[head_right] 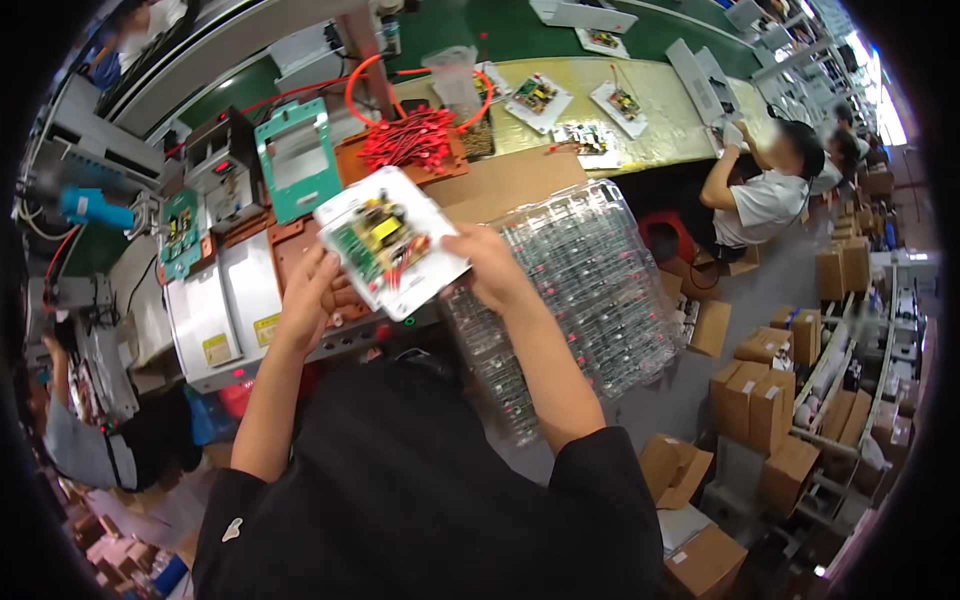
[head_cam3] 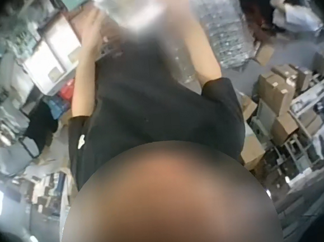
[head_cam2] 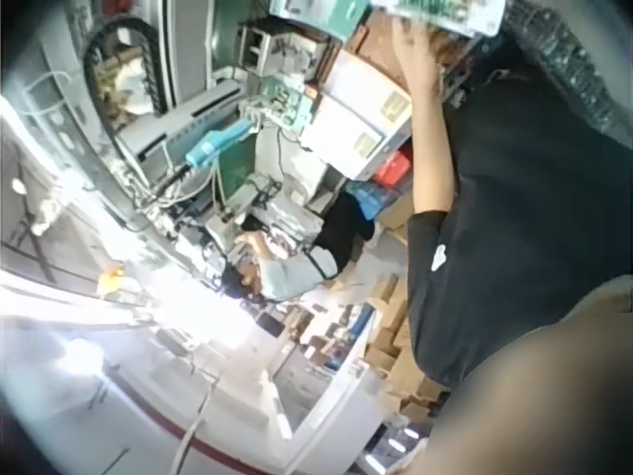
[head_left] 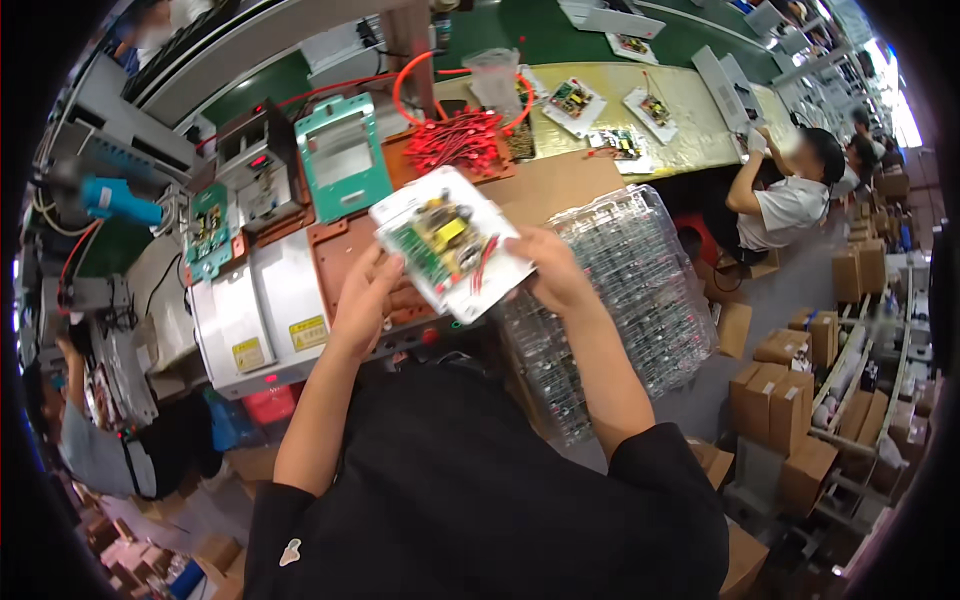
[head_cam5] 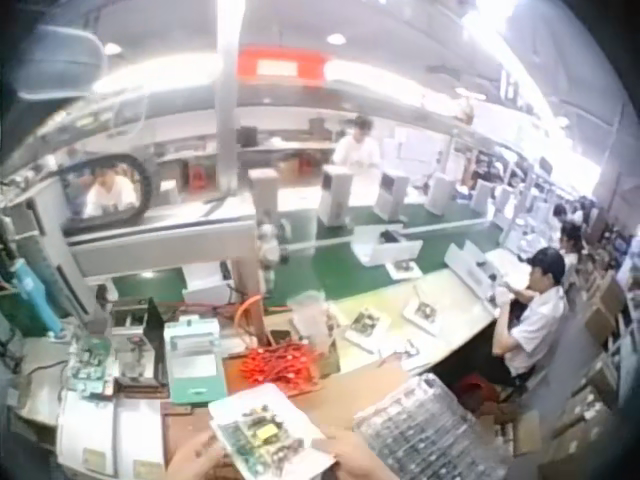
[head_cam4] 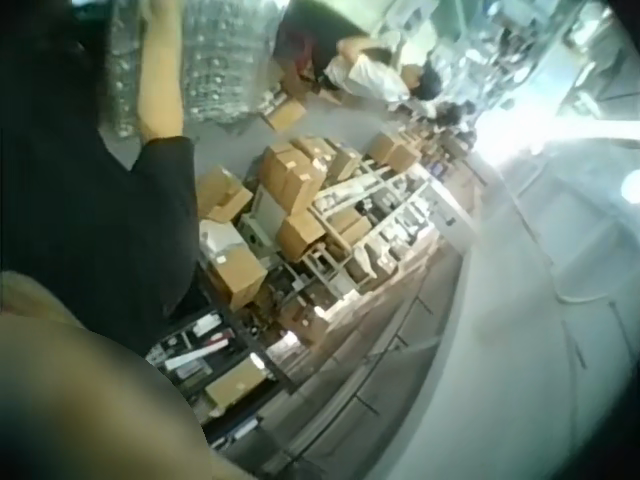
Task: The worker is testing and assembling printed circuit boards at a factory workstation.
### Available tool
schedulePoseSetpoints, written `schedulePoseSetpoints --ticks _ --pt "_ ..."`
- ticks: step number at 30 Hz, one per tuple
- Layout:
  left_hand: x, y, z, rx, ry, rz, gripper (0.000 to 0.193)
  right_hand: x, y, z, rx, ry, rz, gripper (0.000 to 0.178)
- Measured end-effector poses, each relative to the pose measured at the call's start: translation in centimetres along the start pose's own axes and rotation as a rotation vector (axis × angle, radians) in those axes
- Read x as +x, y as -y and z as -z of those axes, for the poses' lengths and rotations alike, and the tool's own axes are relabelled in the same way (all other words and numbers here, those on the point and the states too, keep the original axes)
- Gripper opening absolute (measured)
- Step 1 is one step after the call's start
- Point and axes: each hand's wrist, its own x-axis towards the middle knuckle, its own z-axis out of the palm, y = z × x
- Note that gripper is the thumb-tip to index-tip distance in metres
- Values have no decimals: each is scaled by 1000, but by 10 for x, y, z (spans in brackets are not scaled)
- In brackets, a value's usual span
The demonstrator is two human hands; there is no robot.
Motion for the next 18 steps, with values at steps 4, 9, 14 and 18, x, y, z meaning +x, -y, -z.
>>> schedulePoseSetpoints --ticks 4,9,14,18 --pt "-22 16 12 76 -19 -2 42 0 13 79 300 -429 148 32" --pt "-62 28 26 156 -120 15 37 29 43 164 380 -634 358 38" --pt "-83 25 29 144 -180 -15 36 75 95 255 490 -811 587 35" --pt "-80 16 27 195 -205 33 36 85 173 329 843 -517 515 70"
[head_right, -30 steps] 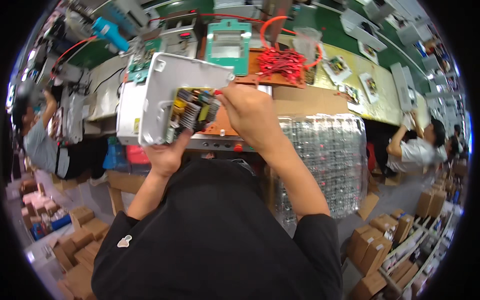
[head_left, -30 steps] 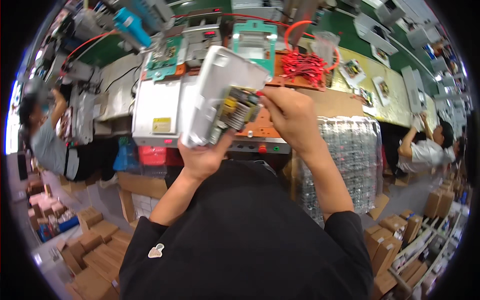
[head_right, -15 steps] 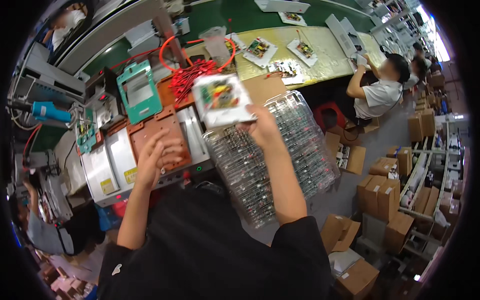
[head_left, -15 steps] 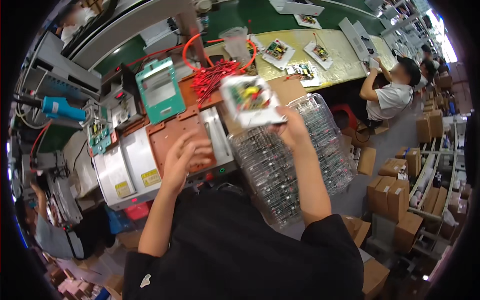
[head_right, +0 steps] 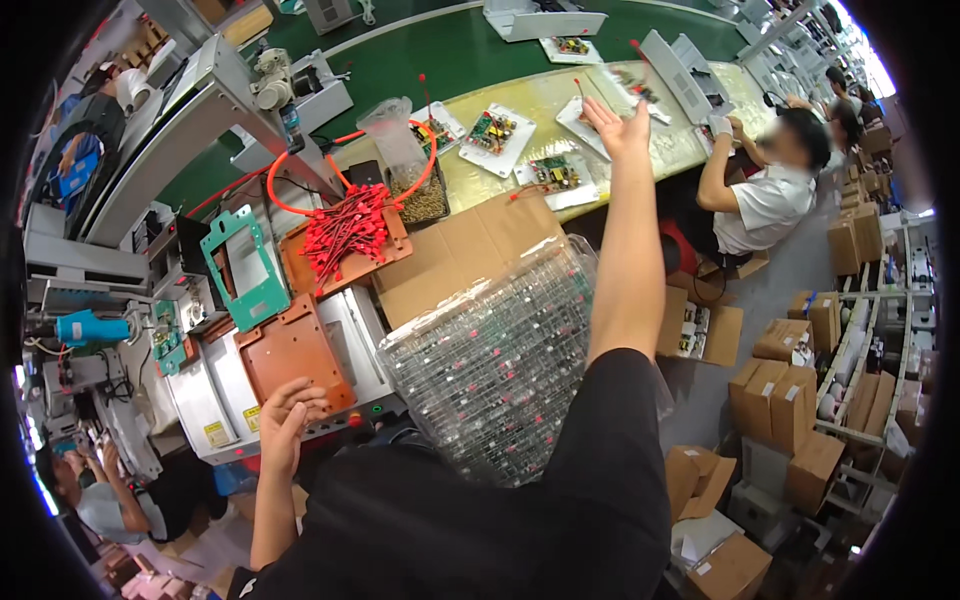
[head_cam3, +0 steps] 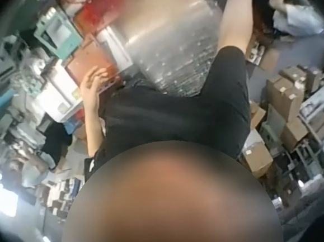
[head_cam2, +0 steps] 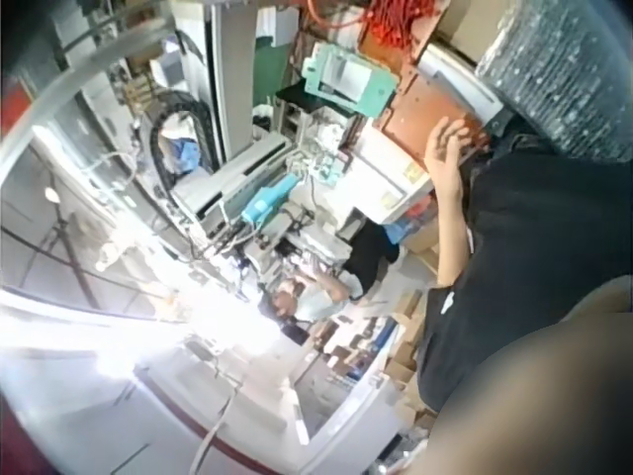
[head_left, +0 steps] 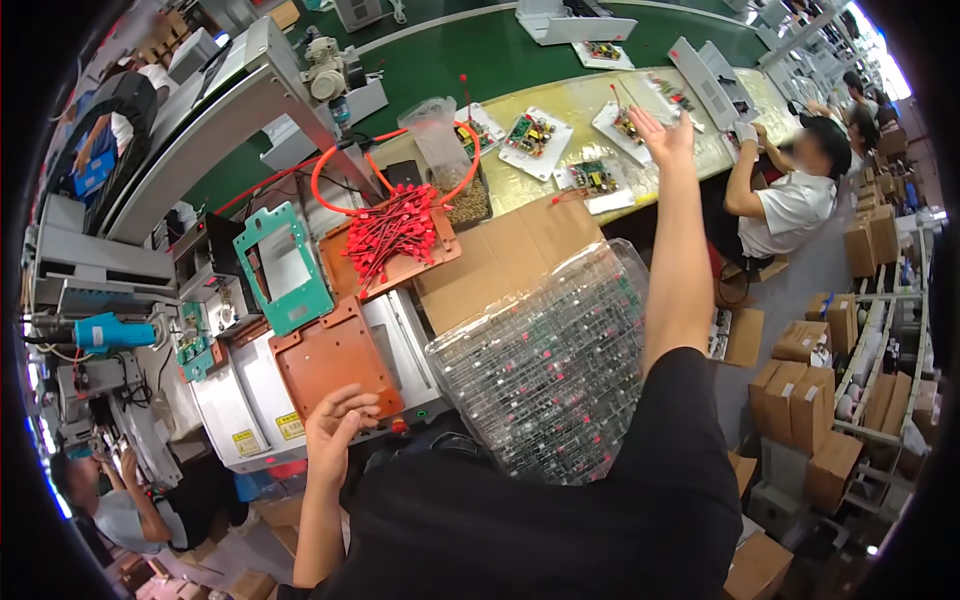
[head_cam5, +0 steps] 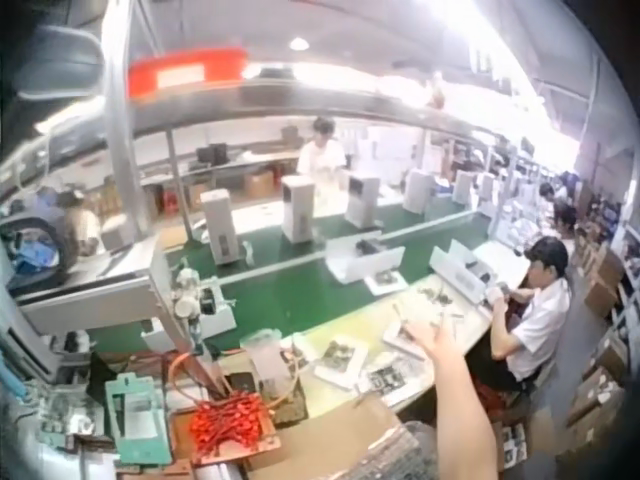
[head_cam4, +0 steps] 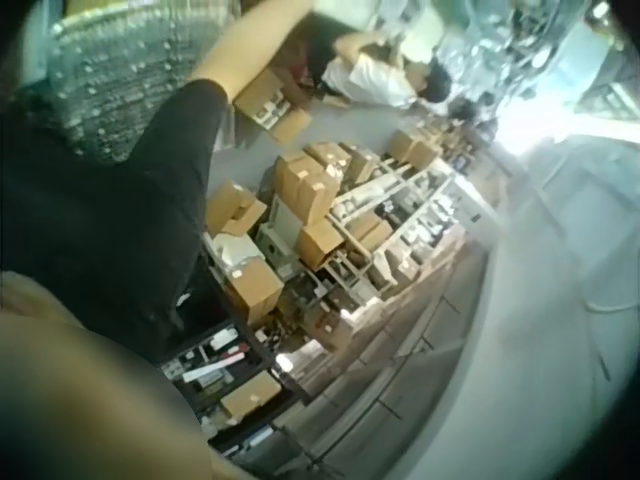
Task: The worker is testing and assembling printed circuit boards at a factory workstation.
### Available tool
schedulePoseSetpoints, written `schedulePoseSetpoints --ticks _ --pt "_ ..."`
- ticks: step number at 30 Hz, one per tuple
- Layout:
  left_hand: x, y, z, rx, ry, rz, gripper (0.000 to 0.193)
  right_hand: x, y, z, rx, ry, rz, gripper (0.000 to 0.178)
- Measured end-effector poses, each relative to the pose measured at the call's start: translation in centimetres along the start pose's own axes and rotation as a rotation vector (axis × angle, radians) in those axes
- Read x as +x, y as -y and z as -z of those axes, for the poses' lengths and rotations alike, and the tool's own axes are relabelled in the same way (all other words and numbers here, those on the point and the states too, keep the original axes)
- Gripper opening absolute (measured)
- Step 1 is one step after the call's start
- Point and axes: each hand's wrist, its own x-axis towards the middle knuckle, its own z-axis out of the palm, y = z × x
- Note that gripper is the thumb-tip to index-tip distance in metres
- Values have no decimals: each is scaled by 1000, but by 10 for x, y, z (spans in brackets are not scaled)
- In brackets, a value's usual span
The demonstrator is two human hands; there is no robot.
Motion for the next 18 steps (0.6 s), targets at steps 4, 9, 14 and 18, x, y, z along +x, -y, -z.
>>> schedulePoseSetpoints --ticks 4,9,14,18 --pt "-8 -1 -5 -23 -88 -37 35 -61 -67 -67 -543 112 9 62" --pt "-16 11 -18 37 -187 -72 32 -104 -117 -73 -864 496 -203 38" --pt "19 -7 -14 145 -171 -184 22 -161 -112 -84 -1025 615 -93 24" --pt "29 1 11 -73 -442 -268 16 -190 -136 -100 -1045 957 -229 18"
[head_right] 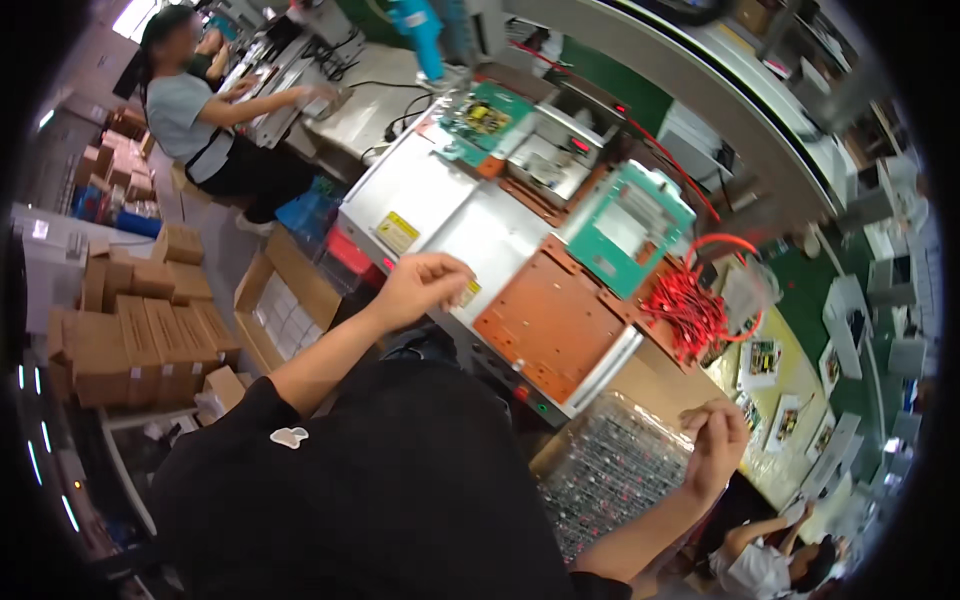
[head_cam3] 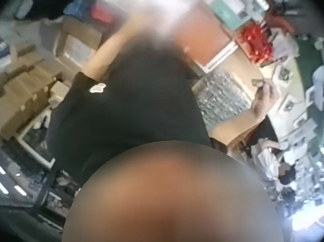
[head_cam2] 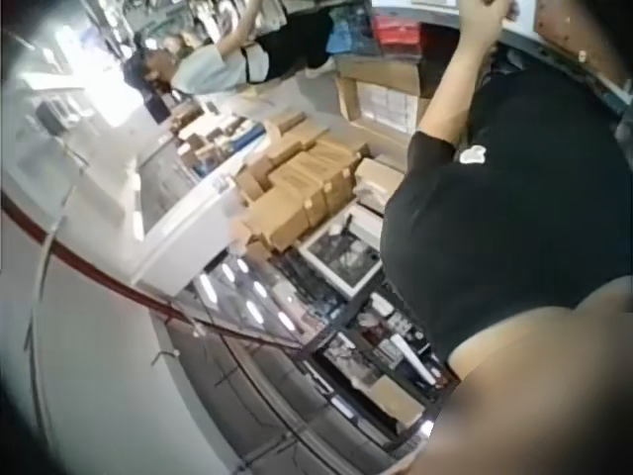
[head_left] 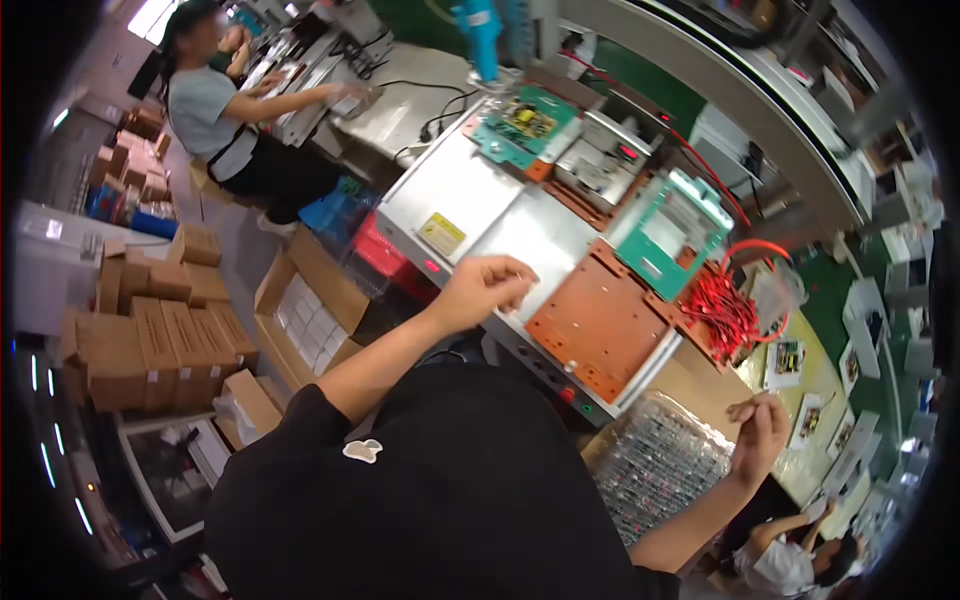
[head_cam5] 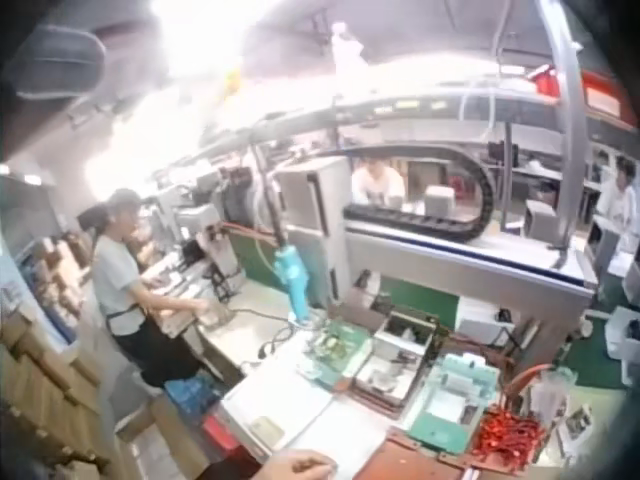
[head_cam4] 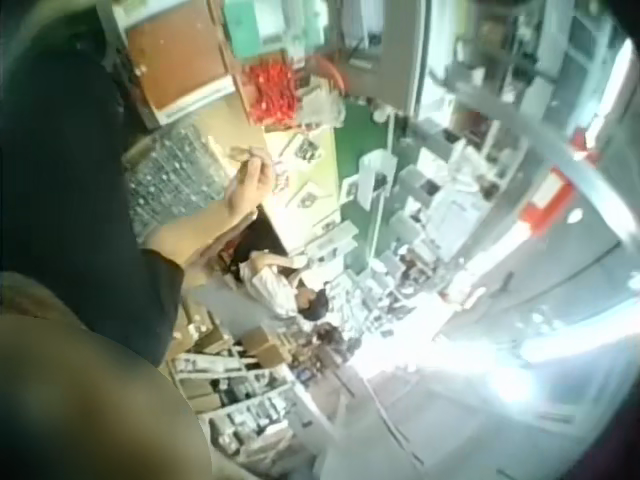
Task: The worker is testing and assembling printed circuit boards at a factory workstation.
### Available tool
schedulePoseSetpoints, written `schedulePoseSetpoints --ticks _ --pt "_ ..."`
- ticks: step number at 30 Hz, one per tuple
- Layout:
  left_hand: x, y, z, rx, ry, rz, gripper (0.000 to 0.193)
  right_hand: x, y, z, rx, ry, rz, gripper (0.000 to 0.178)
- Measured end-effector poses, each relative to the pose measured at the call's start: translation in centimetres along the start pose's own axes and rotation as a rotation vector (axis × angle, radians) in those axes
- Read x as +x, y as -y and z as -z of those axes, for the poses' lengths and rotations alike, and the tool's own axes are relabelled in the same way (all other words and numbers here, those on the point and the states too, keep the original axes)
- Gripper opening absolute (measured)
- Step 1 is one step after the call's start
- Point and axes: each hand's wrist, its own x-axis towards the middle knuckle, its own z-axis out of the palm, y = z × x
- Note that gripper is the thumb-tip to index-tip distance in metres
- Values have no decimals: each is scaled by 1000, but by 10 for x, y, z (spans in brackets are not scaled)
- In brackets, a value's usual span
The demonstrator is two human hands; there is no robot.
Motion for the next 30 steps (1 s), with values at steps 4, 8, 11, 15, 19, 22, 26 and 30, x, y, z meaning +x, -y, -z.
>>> schedulePoseSetpoints --ticks 4,8,11,15,19,22,26,30 --pt "33 17 55 12 -321 -208 17 -16 -15 -58 -66 91 -74 27" --pt "52 23 67 13 -456 -284 16 -29 5 -103 -149 115 -185 27" --pt "73 44 80 157 -488 -295 16 -30 8 -134 -157 157 -241 25" --pt "93 74 92 197 -445 -296 17 -35 15 -171 -260 183 -343 18" --pt "110 67 92 171 -360 -295 18 -49 15 -195 -226 118 -359 11" --pt "120 45 80 280 -350 -457 18 -56 18 -206 -272 91 -319 12" --pt "105 11 74 482 -163 -712 26 -60 25 -218 -323 65 -322 15" --pt "71 10 85 790 226 -928 34 -65 36 -222 -332 -30 -265 12"
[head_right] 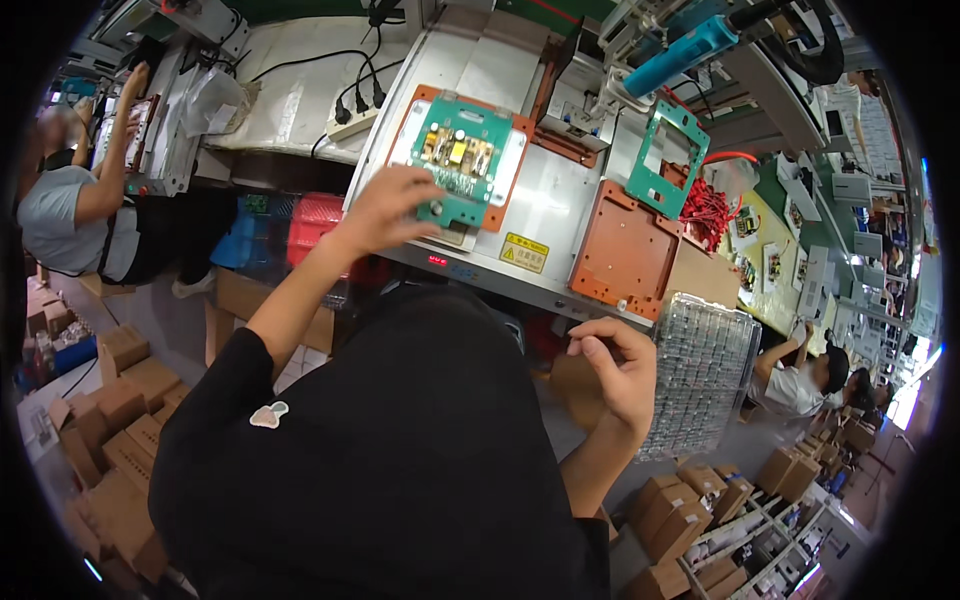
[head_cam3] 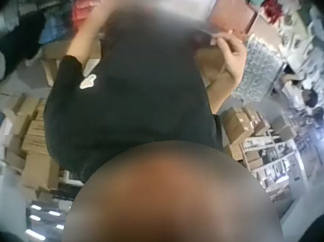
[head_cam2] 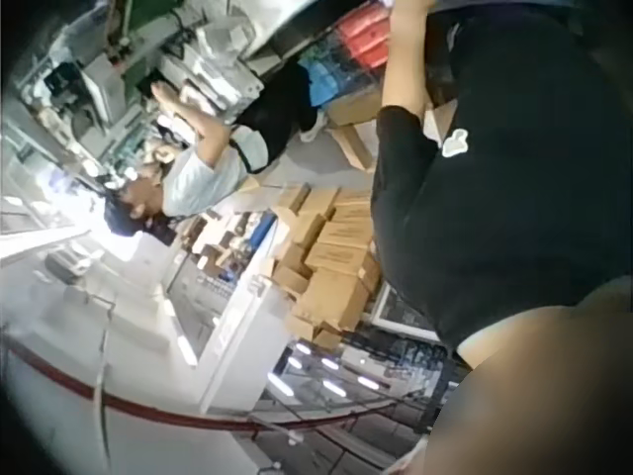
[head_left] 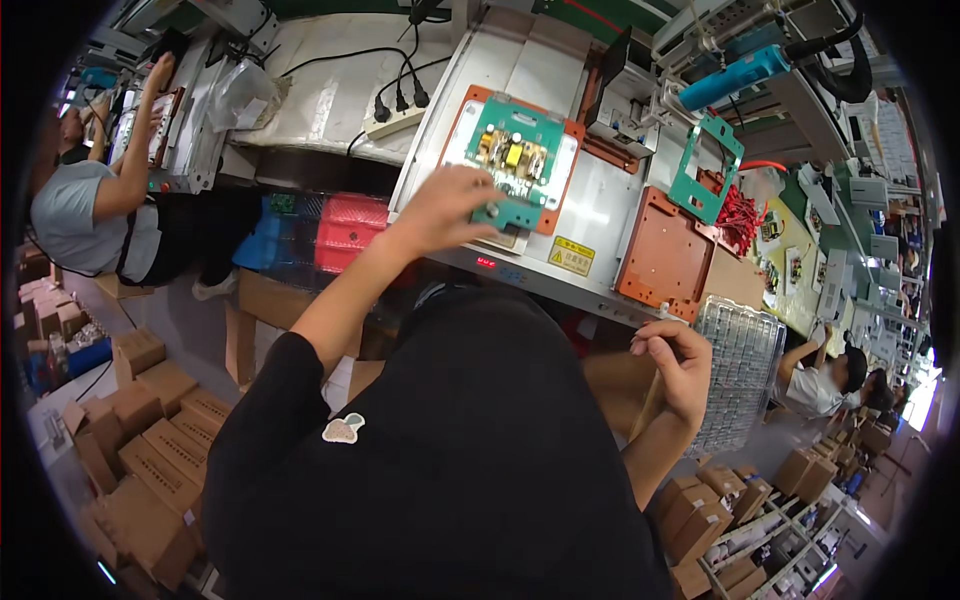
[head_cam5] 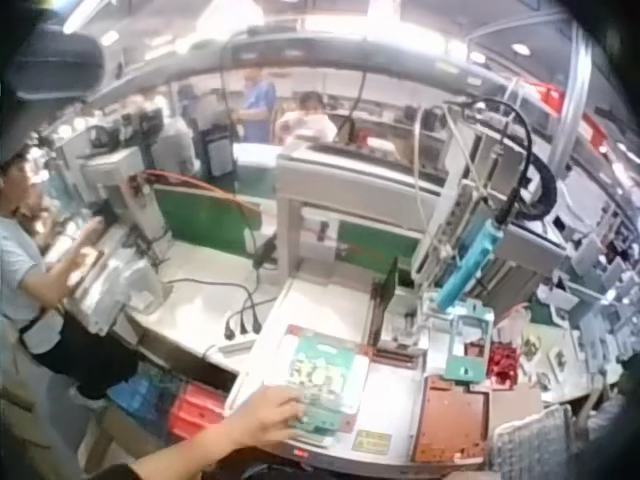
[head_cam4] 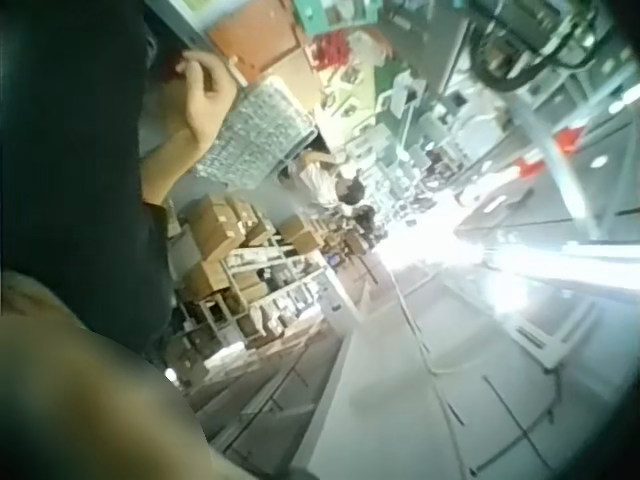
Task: The worker is testing and assembling printed circuit boards at a factory workstation.
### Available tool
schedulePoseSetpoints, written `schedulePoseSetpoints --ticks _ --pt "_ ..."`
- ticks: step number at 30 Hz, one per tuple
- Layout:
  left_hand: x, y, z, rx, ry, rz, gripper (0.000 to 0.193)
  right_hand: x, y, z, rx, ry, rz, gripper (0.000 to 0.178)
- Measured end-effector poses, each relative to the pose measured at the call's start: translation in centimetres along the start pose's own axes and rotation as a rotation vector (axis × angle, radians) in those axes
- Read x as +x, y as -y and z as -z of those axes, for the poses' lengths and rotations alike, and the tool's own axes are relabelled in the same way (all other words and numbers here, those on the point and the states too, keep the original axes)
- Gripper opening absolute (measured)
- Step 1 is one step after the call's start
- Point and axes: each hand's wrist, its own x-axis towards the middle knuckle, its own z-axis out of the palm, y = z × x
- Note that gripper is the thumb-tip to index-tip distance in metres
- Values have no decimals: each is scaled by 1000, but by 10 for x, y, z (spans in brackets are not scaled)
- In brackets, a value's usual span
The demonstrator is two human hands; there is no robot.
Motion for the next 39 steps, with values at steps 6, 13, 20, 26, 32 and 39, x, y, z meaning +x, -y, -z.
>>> schedulePoseSetpoints --ticks 6,13,20,26,32,39 --pt "-36 -30 4 155 153 -307 27 3 2 2 12 -3 9 14" --pt "-27 -33 -2 25 142 -57 24 15 16 -12 -4 4 -20 16" --pt "-23 -53 -4 78 83 82 32 12 12 -21 -95 -6 -9 19" --pt "-4 -42 36 153 180 -322 23 18 13 -27 -176 -19 -11 17" --pt "176 -10 67 252 -177 -311 25 78 11 -59 -500 85 176 15" --pt "184 52 40 316 -400 -314 38 254 -43 -141 -1128 20 457 25"
